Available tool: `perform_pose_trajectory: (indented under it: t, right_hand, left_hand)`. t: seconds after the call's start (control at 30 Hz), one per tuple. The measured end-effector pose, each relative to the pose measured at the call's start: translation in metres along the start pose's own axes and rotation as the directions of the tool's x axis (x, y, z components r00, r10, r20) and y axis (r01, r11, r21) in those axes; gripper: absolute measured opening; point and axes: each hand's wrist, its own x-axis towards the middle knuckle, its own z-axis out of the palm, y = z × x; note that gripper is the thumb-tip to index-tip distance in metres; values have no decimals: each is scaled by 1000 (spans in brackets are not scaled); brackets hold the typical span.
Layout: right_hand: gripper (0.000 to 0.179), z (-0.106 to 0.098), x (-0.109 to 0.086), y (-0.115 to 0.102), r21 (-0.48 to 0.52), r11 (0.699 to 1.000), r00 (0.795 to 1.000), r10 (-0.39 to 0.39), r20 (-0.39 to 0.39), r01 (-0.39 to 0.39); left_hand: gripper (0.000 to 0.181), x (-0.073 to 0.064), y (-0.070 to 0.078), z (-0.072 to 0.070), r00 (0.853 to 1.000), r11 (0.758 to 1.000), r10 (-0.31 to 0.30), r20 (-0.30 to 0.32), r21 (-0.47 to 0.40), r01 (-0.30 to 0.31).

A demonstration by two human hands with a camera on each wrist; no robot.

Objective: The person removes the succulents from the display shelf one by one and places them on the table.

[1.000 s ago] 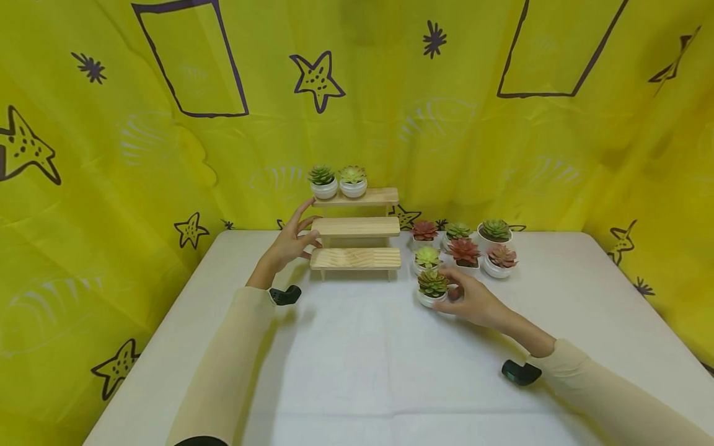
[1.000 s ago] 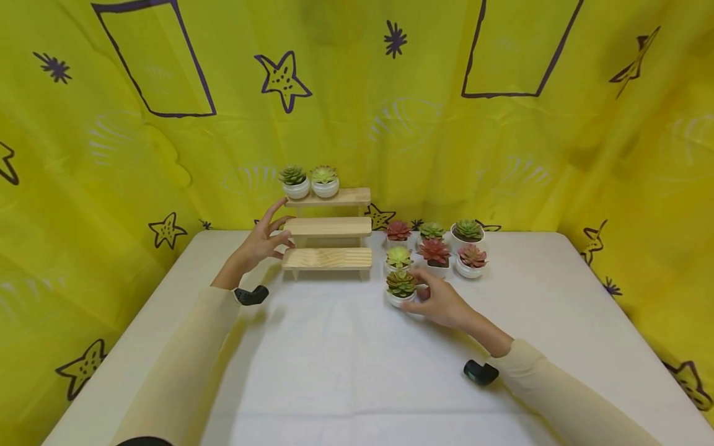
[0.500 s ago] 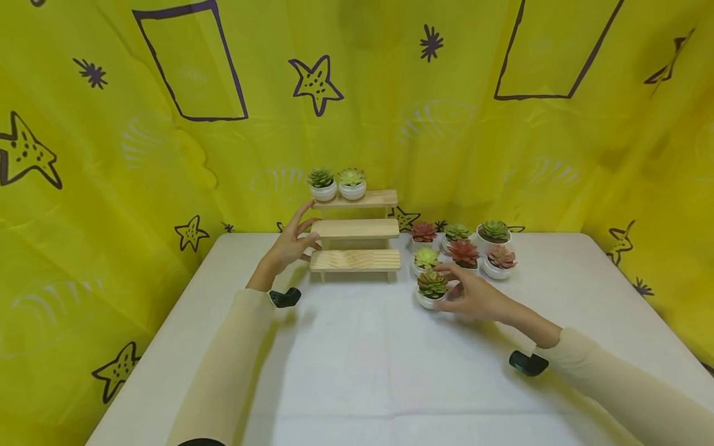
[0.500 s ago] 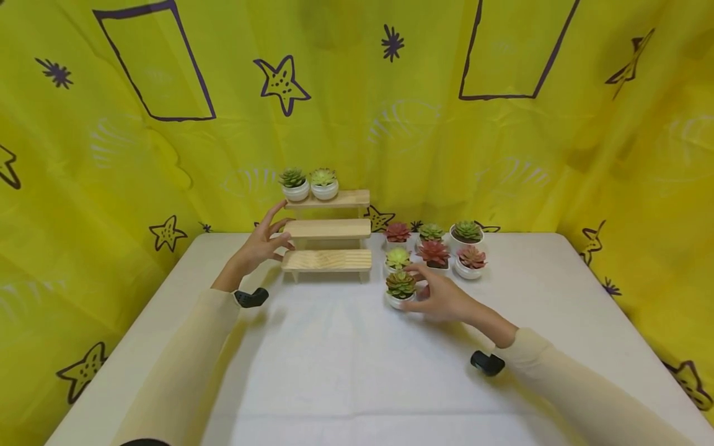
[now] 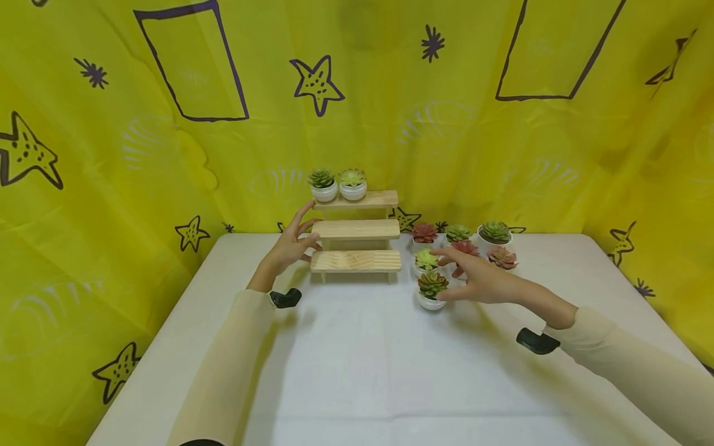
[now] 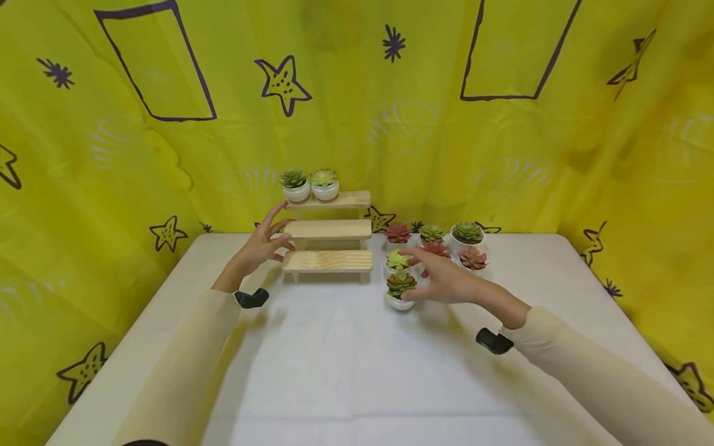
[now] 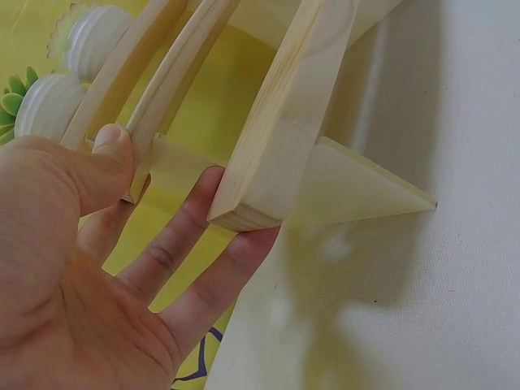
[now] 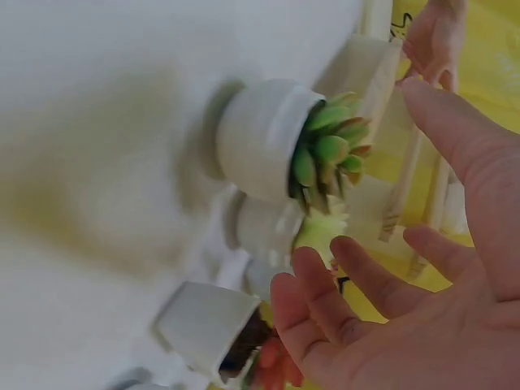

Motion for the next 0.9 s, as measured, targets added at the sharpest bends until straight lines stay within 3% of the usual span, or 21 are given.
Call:
perform_pose_trajectory:
  t: [0.4, 0.57, 0.9]
  right_hand:
    - [79, -21, 27, -26, -18, 999, 995, -46, -86, 45]
    - [82, -28, 39, -35, -37, 999, 992, -17, -128, 12]
    - [81, -29, 59, -41, -43, 998, 983, -47, -178, 40]
  left_hand:
    - [77, -1, 2, 1, 1000, 1000, 0, -11, 8, 0]
    - [76, -1, 2, 1, 1000, 1000, -2, -15, 3, 2]
    - [77, -1, 3, 1, 1000, 1000, 0, -10, 13, 1]
